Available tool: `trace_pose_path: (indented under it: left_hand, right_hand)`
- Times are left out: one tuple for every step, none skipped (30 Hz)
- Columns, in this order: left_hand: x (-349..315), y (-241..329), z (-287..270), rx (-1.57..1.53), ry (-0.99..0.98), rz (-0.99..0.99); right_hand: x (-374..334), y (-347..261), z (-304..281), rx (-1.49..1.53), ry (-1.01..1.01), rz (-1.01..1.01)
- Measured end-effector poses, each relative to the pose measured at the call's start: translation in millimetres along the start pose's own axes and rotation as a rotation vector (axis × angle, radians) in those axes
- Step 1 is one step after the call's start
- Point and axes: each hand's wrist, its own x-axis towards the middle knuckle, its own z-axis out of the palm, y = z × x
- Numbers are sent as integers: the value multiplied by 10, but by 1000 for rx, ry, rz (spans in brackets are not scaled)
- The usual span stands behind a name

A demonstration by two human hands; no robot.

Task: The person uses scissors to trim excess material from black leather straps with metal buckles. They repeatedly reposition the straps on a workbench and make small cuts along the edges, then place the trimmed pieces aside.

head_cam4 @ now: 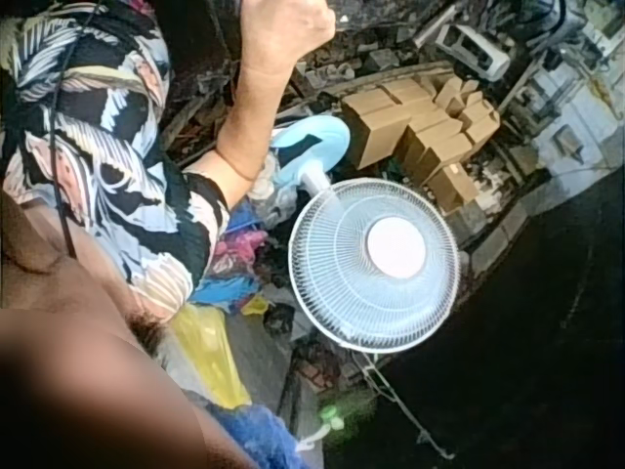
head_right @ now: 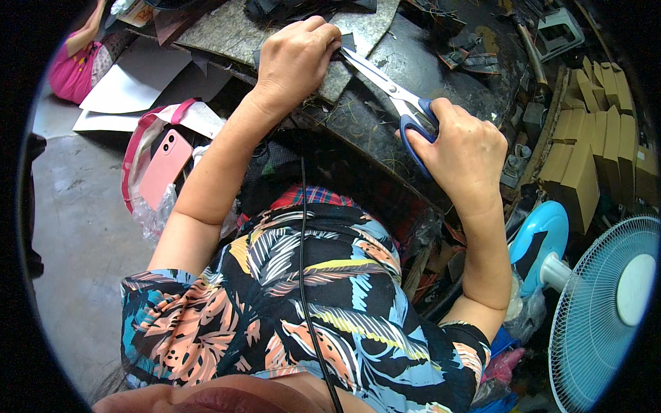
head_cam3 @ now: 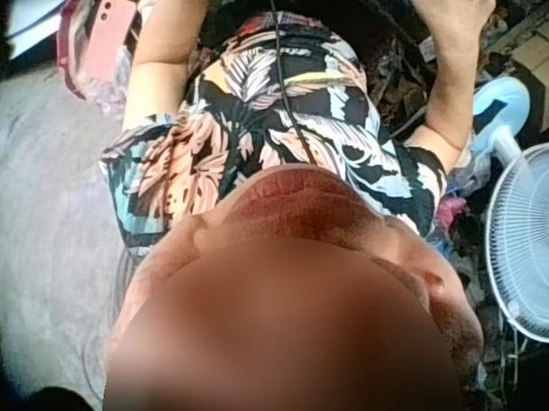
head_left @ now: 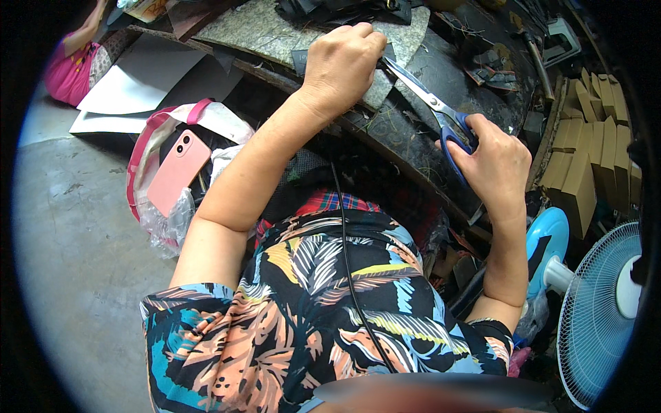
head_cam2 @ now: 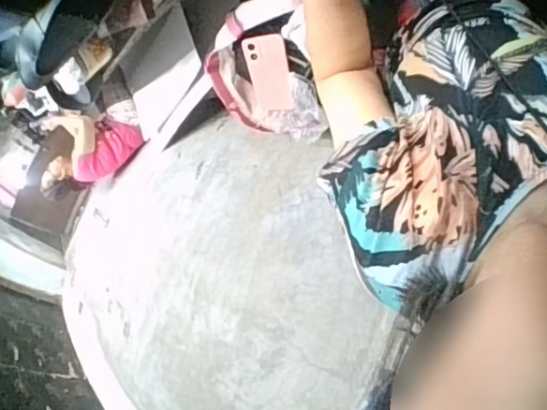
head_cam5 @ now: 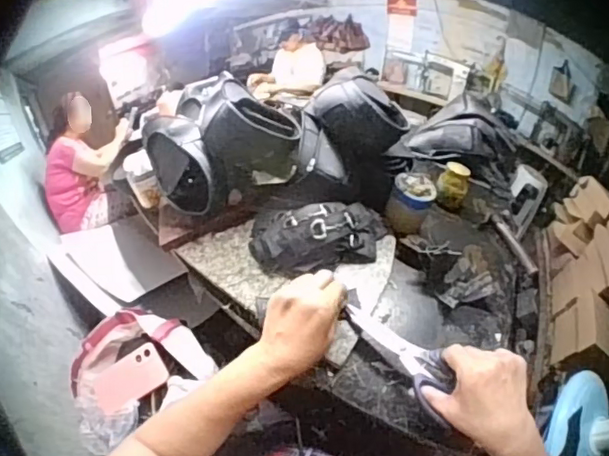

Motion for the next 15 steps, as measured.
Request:
trace_pose_path:
  left_hand:
    - [-4, -11, 3, -10, 4, -1]
    - [-9, -16, 7, -20, 5, -8]
    - [-14, -17, 12, -17, 4, -9]
    - [-18, -13, 17, -14, 1, -16]
    - [-19, -10, 21, -13, 3, -23]
    - [-20, -15, 15, -24, 4, -25]
    - [-19, -28, 5, -38, 9, -27]
    - [-18, -49, -12, -54, 10, -32]
    - [-19, -91, -41, -316, 53, -157]
    - [-26, -151, -82, -580, 92, -285]
    - [-40, -224, -135, -852, 137, -396]
    - [-67, -299, -192, -972, 234, -456]
    - [-97, -418, -286, -913, 222, -436]
    - [-143, -476, -341, -888, 257, -440]
    - [-187, -537, -397, -862, 293, -443]
  right_hand:
    - [5, -1, 9, -2, -2, 9]
    - [11, -6, 19, -6, -12, 11]
    - [15, -15, 31, -13, -28, 26]
    - [15, -23, 37, -21, -45, 42]
    - [15, -29, 42, -35, -41, 32]
    - [14, -34, 46, -48, -38, 22]
    - [13, -37, 49, -58, -25, 5]
    - [13, -36, 53, -50, -39, 23]
    - [12, -32, 55, -39, -43, 32]
    - [13, -23, 59, -28, -46, 38]
    - [15, -11, 62, -12, -41, 54]
    - [6, -4, 61, 6, -35, 69]
    - [-4, 2, 61, 30, -37, 87]
    - [-6, 16, 58, 34, -40, 115]
    - [-6, 23, 58, 30, -21, 133]
